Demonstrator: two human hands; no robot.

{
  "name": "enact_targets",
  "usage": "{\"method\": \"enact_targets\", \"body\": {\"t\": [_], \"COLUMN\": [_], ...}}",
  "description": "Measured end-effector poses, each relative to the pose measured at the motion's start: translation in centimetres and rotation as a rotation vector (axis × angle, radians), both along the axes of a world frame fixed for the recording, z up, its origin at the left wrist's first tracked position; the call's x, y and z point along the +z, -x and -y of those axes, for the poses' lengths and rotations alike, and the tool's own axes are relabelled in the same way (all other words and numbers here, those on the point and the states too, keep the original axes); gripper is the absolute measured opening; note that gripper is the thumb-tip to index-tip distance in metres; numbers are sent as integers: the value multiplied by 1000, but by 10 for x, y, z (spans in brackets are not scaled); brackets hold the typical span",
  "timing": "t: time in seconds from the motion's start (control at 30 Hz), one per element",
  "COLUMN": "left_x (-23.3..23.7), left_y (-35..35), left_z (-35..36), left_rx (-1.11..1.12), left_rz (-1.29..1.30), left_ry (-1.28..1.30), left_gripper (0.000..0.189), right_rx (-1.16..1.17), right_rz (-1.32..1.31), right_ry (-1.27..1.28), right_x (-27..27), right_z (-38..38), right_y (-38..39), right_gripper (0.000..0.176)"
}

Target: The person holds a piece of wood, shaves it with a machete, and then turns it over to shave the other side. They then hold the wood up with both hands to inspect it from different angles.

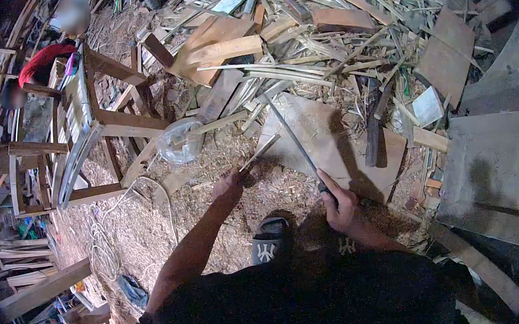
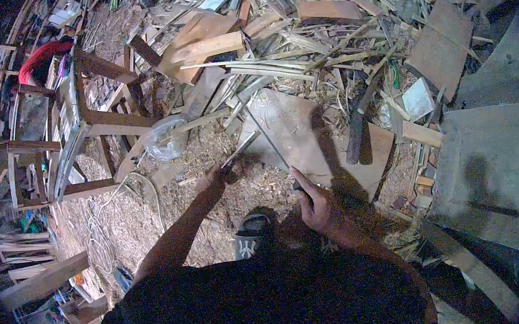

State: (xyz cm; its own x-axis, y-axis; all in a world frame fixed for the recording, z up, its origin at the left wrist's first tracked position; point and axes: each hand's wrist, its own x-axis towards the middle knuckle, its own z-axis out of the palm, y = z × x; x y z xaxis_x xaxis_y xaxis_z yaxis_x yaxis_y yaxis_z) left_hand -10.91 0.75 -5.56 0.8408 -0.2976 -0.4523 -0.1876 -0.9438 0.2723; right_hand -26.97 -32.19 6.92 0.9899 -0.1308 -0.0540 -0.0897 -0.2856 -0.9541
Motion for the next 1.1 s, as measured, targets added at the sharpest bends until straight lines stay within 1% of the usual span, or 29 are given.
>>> {"method": "enact_targets", "body": {"t": [0.03,0.07,0.13,0.17,0.23,0.3,0.4,0.43,0.47,0.5,0.57,0.63,0.67,0.73,0.8,0.83,0.87,0.9,0.93,0.97,1.03,1.07,1.1], "left_x": [1,4,25,22,11,3,10,16,18,14,6,-2,-7,5,17,21,21,15,6,-2,-8,-13,-5], "left_y": [0,1,0,-2,2,1,3,3,2,1,-3,-1,1,0,4,5,4,1,-2,-1,-1,1,5], "left_z": [2,4,16,14,4,5,11,14,15,13,8,2,-2,6,10,12,13,10,6,1,-6,-8,-2], "left_rx": [64,63,23,22,-45,-48,-29,-17,-16,-12,-14,-47,-50,-27,-31,-39,-36,28,90,88,21,20,20], "left_rz": [-56,-55,-49,-45,25,54,64,52,52,12,-23,26,24,-15,22,63,62,-18,-98,-97,-6,-9,22], "left_ry": [12,16,-63,-63,-4,-32,-48,-35,-34,-68,-103,-2,-3,-77,-45,-10,-9,11,32,32,88,84,33], "left_gripper": [36,36,34,34,33,32,31,31,31,31,31,30,30,30,30,30,30,29,29,29,26,26,26], "right_rx": [10,40,48,64,57,55,-43,-41,29,97,98,106,84,64,-43,-39,-3,29,106,104,67,78,77], "right_rz": [-20,-21,-63,-108,-108,-100,109,109,-20,-147,-156,-172,-125,-73,60,57,22,-12,-304,-303,-124,-264,-270], "right_ry": [-4,98,85,69,60,60,24,24,45,65,94,120,99,82,-14,-14,26,67,101,101,163,56,50], "right_x": [3,-7,-4,-2,12,16,10,2,-6,-4,4,13,15,15,15,14,12,10,9,4,9,14,18], "right_z": [0,-2,-1,-1,0,2,-2,-3,-3,-3,-1,0,0,1,-1,-1,0,1,0,-1,-5,-3,-4], "right_y": [-2,-6,-6,-7,-9,-12,-10,-9,-8,-10,-11,-12,-11,-12,-10,-9,-9,-9,-12,-10,-16,-14,-13], "right_gripper": [46,47,47,47,47,46,45,45,47,49,47,46,46,46,49,49,47,46,47,47,48,49,49]}}
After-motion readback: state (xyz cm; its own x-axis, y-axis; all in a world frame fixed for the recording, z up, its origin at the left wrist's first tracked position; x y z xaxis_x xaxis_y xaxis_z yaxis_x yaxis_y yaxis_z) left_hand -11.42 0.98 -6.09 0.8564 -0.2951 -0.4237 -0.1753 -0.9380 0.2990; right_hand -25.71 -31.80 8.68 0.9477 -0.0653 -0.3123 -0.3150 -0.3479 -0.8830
